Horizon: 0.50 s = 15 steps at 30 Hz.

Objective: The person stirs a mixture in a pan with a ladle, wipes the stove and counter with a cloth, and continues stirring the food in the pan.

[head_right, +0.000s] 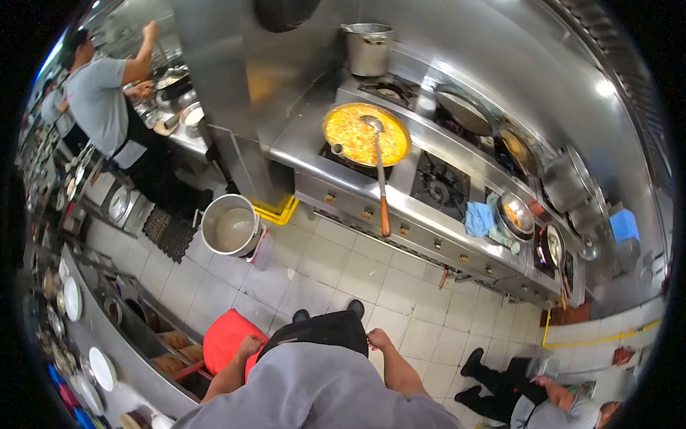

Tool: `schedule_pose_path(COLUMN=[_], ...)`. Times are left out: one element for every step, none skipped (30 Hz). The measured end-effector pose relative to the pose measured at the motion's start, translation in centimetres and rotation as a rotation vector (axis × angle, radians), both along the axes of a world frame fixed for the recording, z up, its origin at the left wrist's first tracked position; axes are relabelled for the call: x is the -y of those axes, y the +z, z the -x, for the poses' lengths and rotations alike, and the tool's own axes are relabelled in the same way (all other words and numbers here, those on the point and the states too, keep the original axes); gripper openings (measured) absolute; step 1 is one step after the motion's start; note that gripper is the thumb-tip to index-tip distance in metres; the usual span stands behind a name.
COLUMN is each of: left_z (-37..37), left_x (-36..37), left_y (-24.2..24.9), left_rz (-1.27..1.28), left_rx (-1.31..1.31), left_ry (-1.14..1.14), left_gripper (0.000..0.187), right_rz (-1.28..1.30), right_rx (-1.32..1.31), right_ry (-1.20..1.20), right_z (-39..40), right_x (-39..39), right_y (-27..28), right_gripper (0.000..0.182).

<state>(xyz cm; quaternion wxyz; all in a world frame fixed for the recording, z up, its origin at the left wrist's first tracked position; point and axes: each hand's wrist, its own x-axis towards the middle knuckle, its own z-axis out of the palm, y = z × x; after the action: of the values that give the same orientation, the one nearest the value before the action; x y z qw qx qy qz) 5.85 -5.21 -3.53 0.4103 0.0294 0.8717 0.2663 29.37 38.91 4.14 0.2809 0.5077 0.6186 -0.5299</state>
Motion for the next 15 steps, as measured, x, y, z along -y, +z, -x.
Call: schedule_pose_path(left_z=[0.1, 0.4, 0.4, 0.4, 0.6, 0.8, 0.8, 0.7, 0.7, 0.8, 0.7, 0.6, 0.4, 0.3, 0.3], left_x=[-0.2, -0.4, -0.5, -0.6, -0.7, -0.9, -1.1, -1.3, -1.5, -1.7, -1.8, -1.7, -1.4, -1.2, -1.0], left_y=[0.8, 1.6, 2.3, 2.7, 3.0, 3.4, 3.7, 4.2, 4.7, 5.2, 5.6, 5.8, 5.5, 4.7, 4.2], left_rz=[-0.015, -0.029, -0.044, -0.031, -0.02, -0.011, 0.007, 0.025, 0.043, 0.04, 0.038, 0.037, 0.031, 0.025, 0.018], left_rx=[0.0, 0.001, 0.001, 0.01, 0.015, 0.017, 0.015, 0.014, 0.013, 0.009, 0.007, 0.007, 0.016, 0.024, 0.033], left_ry=[-0.003, -0.005, -0.006, 0.0, 0.002, -0.002, 0.007, 0.01, 0.009, 0.001, -0.01, -0.023, -0.006, 0.008, 0.018], left_gripper=[0.031, 0.032, 0.032, 0.033, 0.033, 0.033, 0.034, 0.035, 0.035, 0.035, 0.036, 0.036, 0.036, 0.036, 0.036], right_rz=[-0.004, -0.007, 0.0, -0.008, -0.017, -0.027, -0.029, -0.031, -0.034, -0.034, 0.0, -0.007, -0.013, -0.019, -0.01], right_rx=[0.004, 0.01, -0.002, -0.01, -0.022, -0.039, -0.043, -0.047, -0.051, -0.051, -0.05, -0.054, -0.057, -0.061, -0.054], right_ry=[-0.004, -0.006, -0.014, 0.003, 0.017, 0.025, 0.015, 0.023, 0.028, 0.029, 0.065, 0.056, 0.045, 0.031, 0.04], right_z=[0.3, 0.5, 0.6, 0.6, 0.6, 0.8, 0.8, 1.0, 1.3, 1.4, 1.5, 1.5, 1.7, 1.8, 2.0], right_x=[0.0, -0.1, -0.1, -0.2, -0.2, -0.2, -0.2, -0.3, -0.2, -0.2, -0.5, -0.5, -0.4, -0.3, -0.4], right_y=[0.3, 0.4, 0.2, 0.0, -0.1, -0.3, -0.5, -0.9, -0.9, -0.9, -1.0, -1.2, -1.4, -1.7, -1.7], right_gripper=[0.024, 0.023, 0.024, 0.024, 0.024, 0.025, 0.023, 0.023, 0.023, 0.023, 0.022, 0.022, 0.021, 0.021, 0.021])
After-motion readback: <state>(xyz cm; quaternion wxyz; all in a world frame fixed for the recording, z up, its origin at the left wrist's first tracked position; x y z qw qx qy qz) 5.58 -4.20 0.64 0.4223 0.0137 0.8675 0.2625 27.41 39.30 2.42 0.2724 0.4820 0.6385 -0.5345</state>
